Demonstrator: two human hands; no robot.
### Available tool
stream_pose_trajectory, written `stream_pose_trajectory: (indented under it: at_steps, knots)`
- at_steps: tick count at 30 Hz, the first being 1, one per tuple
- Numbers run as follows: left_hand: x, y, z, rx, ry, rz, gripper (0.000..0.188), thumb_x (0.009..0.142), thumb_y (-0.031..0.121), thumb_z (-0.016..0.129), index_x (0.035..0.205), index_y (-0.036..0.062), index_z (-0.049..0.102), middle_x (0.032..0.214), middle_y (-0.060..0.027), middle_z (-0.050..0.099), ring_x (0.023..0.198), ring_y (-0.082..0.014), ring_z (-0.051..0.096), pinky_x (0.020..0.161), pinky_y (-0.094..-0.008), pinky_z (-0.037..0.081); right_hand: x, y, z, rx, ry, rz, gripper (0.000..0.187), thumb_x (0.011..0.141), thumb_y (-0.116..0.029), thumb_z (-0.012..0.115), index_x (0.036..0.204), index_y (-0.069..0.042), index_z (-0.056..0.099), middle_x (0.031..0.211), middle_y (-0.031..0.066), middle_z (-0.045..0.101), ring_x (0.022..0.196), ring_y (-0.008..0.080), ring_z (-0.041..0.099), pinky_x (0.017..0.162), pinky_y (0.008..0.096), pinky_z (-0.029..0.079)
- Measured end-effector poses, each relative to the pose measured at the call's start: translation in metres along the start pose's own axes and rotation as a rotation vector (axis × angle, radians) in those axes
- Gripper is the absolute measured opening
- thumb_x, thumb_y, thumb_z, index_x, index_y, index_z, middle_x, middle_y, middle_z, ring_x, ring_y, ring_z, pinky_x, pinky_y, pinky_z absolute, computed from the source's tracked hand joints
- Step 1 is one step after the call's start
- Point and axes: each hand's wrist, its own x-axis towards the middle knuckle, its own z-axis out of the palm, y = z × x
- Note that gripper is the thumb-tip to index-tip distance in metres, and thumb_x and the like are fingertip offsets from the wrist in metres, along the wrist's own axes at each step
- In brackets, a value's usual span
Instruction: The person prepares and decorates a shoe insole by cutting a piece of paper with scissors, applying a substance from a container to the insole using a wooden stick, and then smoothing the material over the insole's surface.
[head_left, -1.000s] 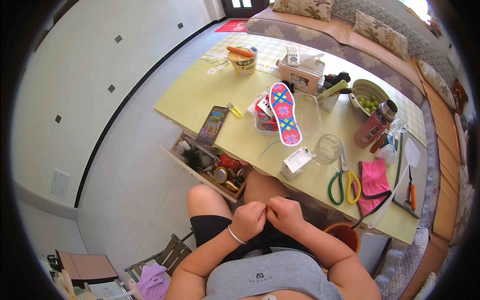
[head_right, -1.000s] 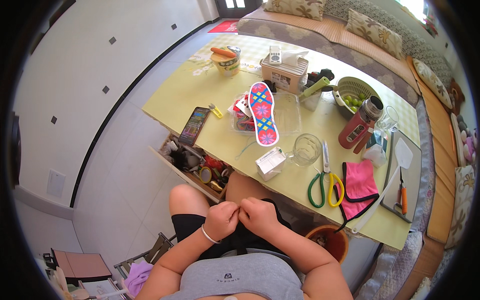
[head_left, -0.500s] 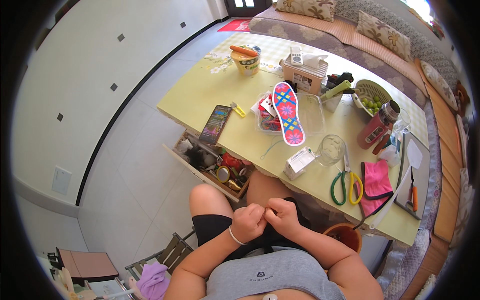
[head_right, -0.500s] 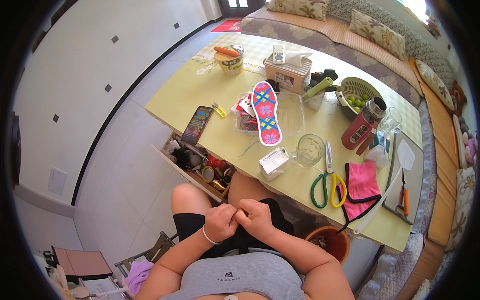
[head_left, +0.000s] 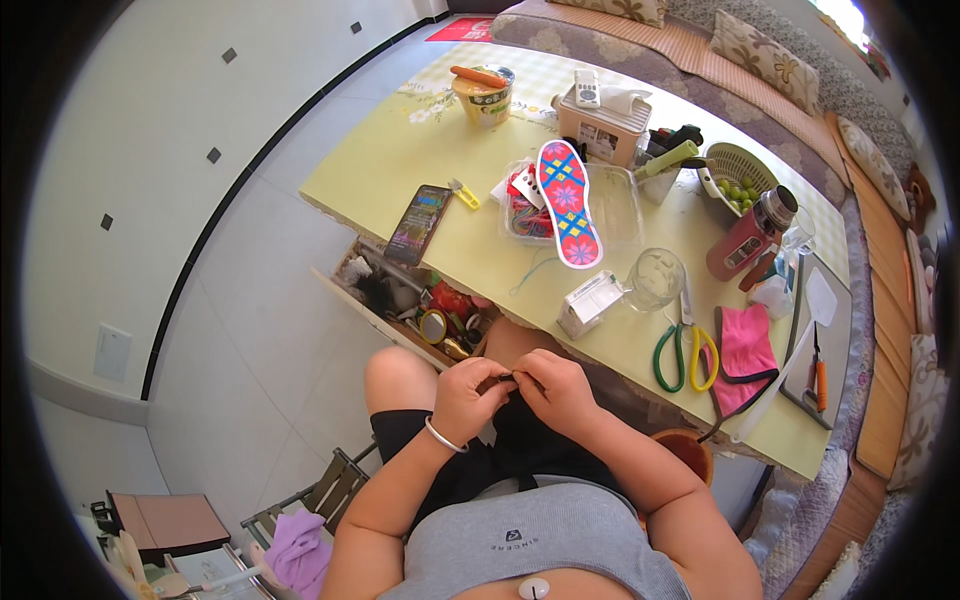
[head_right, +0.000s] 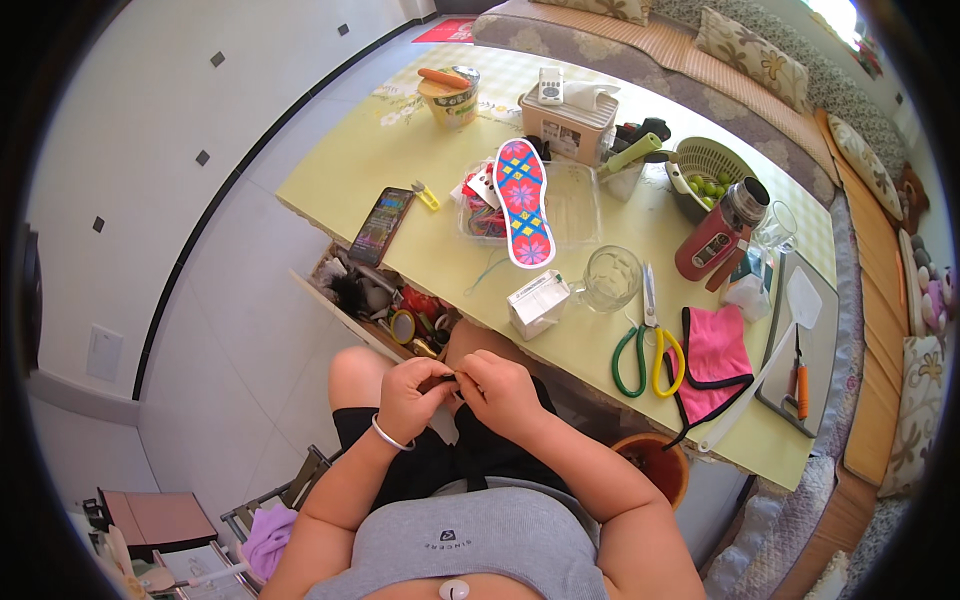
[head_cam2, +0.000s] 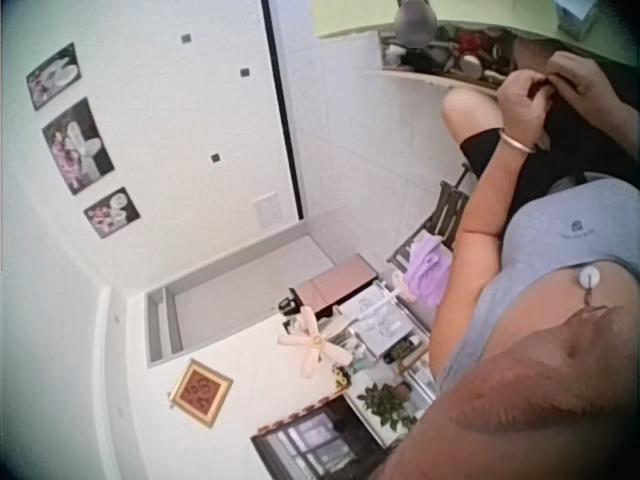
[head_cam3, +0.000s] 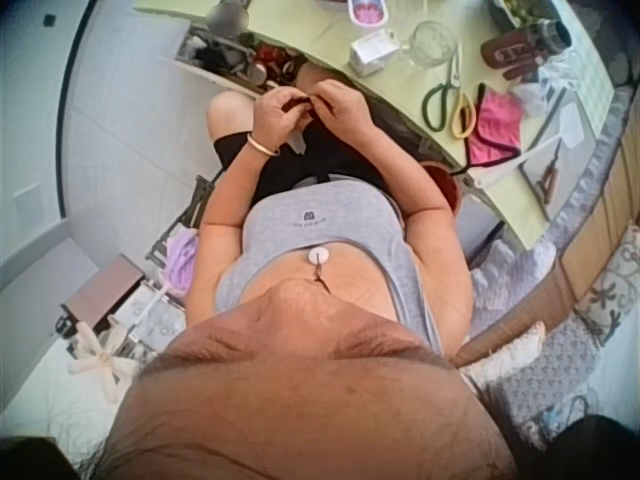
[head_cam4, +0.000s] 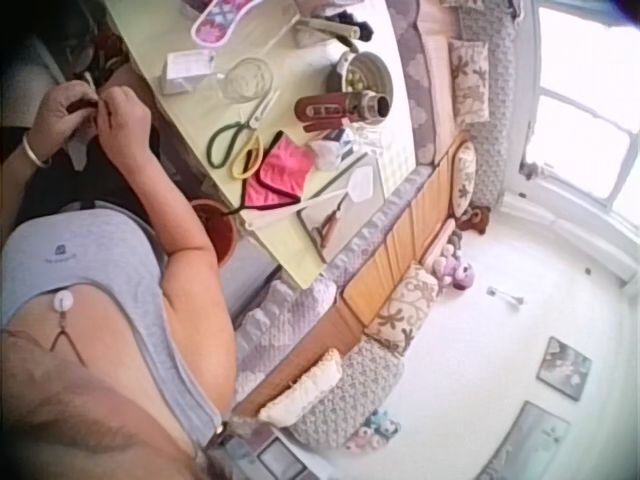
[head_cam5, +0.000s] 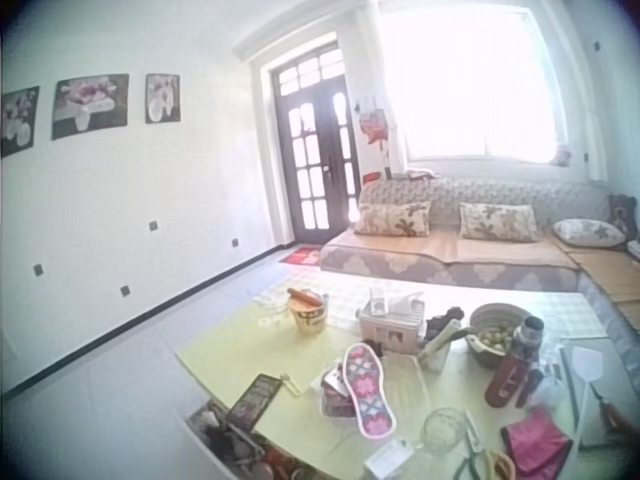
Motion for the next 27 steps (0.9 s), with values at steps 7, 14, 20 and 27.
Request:
stream_pose_trajectory:
  at_steps: [7,14,20,27]
  knots:
    - [-0.003,0.004,0.010,0.077,0.075,0.124,0.012,0.075,-0.009,0.066,0.085,-0.0014,0.065,0.075,-0.0115,0.062,0.059,-0.0192,0.063,0.054,-0.0279,0.049,-0.005,-0.006,0.003,-0.137,0.035,-0.014,0.007,0.081,-0.002,0.064,0.080,-0.002,0.057,0.074,0.0147,0.059,0.060,0.0315,0.059,0.054,0.0370,0.047]
    - [-0.014,-0.004,0.029,0.112,0.204,0.296,0.011,0.076,-0.011,0.066,0.082,-0.0012,0.065,0.075,-0.0114,0.063,0.060,-0.0188,0.061,0.053,-0.0274,0.048,-0.024,0.006,0.019,0.305,0.151,0.395,0.010,0.087,-0.003,0.062,0.080,-0.003,0.055,0.064,0.0026,0.051,0.055,0.0098,0.049,0.049,0.0260,0.039]
    - [-0.015,0.001,0.031,-0.057,0.148,0.090,0.007,0.082,-0.008,0.067,0.083,-0.0019,0.064,0.076,-0.0071,0.062,0.057,-0.0104,0.057,0.050,-0.0224,0.045,-0.030,-0.004,0.020,0.854,0.307,0.694,0.008,0.094,-0.007,0.058,0.086,-0.006,0.056,0.065,-0.0042,0.048,0.053,0.0042,0.039,0.047,0.0214,0.030]
    - [-0.016,-0.012,0.032,-0.292,0.128,-0.043,0.006,0.084,-0.004,0.069,0.086,-0.0007,0.064,0.070,-0.0026,0.060,0.053,-0.0067,0.054,0.048,-0.0204,0.042,-0.033,0.002,-0.020,0.951,0.641,0.545,0.007,0.096,-0.009,0.055,0.091,-0.006,0.057,0.066,-0.0008,0.051,0.055,0.0060,0.043,0.050,0.0205,0.032]
